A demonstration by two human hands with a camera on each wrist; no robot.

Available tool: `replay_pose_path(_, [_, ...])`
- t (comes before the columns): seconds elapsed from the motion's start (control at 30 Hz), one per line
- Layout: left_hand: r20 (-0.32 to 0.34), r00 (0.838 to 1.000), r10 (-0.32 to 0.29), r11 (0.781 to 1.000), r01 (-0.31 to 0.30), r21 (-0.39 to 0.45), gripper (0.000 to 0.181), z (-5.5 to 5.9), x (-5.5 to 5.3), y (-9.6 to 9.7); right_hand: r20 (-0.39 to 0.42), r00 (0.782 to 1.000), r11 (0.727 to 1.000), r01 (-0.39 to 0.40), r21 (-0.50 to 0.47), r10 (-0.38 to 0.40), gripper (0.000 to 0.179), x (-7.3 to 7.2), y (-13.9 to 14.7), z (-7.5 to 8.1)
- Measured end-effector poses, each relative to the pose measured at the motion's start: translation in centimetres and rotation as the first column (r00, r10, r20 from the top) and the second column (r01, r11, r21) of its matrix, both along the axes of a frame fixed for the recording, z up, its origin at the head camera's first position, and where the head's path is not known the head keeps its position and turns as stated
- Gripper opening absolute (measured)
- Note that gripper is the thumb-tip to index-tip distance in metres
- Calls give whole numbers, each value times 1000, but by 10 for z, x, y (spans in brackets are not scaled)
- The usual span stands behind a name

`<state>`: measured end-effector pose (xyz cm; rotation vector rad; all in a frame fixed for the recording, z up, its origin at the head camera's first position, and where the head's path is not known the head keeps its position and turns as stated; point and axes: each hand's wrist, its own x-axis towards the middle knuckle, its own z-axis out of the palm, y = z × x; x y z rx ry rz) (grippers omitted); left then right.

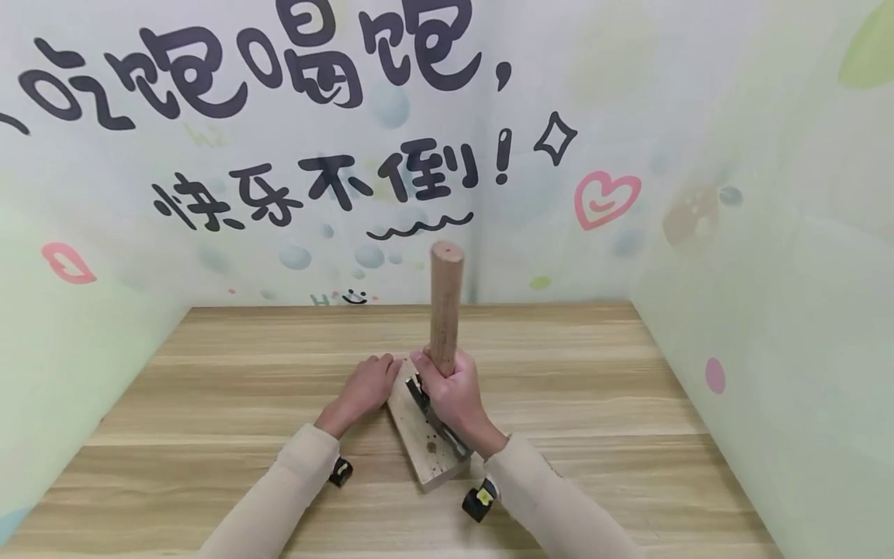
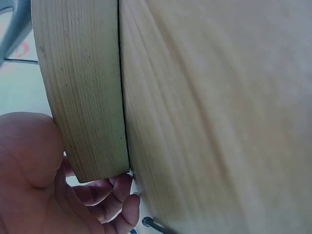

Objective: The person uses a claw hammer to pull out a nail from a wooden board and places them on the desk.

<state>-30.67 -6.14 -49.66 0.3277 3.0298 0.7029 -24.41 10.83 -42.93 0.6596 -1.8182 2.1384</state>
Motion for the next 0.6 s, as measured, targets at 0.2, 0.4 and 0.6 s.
replay_pose_path(0.2, [36, 999, 6, 1000, -6, 0, 45, 2, 1, 1, -114, 993, 999, -13, -42, 8, 20, 3, 7, -1])
replay_pose_path(0.4, [19, 1000, -1, 1000, 1, -7, 42, 5, 2, 2, -131, 991, 999, -32, 11, 33, 20, 4, 6, 2])
replay_pose_path(0.6, [20, 1000, 4, 1000, -4, -7, 42, 6, 3, 2, -133, 990, 999, -44, 23, 47, 20, 4, 5, 3])
